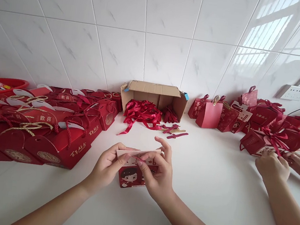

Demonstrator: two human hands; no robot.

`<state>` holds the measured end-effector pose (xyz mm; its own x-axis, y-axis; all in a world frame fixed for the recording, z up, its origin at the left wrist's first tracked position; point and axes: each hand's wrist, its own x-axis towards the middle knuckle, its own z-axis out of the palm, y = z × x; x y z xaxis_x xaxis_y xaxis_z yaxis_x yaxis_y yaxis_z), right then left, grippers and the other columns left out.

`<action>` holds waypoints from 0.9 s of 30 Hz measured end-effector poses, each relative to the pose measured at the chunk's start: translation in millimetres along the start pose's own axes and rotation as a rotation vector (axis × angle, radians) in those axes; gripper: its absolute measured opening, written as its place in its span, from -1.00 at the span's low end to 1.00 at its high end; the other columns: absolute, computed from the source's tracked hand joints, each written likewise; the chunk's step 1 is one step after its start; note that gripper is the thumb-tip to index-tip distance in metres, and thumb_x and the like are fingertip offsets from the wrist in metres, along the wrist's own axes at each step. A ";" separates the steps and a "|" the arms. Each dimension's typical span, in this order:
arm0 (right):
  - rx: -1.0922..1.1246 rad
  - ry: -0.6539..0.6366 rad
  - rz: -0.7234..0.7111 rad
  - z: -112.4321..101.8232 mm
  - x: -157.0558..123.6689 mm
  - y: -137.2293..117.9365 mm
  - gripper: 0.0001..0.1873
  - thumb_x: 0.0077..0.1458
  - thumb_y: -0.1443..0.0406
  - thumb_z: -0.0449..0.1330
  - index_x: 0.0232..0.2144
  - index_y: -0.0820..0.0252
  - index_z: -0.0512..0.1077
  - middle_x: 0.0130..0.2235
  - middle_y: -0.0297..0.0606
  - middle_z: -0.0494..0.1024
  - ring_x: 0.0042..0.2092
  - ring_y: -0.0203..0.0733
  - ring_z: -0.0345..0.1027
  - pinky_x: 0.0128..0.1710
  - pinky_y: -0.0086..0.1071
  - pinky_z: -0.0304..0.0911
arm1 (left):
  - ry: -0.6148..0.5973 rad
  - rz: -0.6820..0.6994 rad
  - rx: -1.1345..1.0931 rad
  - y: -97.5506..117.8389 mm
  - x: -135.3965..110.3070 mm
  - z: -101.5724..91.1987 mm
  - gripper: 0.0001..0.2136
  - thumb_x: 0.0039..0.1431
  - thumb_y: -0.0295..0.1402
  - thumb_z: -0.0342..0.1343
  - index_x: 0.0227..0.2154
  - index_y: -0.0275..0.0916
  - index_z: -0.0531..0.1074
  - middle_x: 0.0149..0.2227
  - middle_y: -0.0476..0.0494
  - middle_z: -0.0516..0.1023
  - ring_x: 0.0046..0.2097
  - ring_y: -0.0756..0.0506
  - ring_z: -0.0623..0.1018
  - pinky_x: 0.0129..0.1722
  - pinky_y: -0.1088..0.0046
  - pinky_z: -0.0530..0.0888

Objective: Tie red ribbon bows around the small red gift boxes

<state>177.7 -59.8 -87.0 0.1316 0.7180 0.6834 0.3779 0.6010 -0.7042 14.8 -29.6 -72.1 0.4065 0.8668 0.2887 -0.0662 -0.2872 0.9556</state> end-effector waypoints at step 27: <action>0.049 0.159 -0.208 1.6 4.4 -3.6 -0.76 -0.04 0.40 0.24 -0.36 0.09 0.25 -0.45 -0.36 0.33 -0.51 -0.30 0.28 -0.67 -0.49 0.19 | 0.263 0.390 0.568 -9.8 -0.7 4.5 -0.60 0.03 -0.38 0.20 -0.08 -0.17 0.19 -0.11 -0.18 0.38 -0.05 -0.16 0.44 -0.09 0.28 0.38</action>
<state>175.5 -58.3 -81.7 0.1992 0.5152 0.8336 0.3677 0.7492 -0.5509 19.3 -29.2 -81.9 0.2134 0.7070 0.6743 0.3494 -0.6997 0.6231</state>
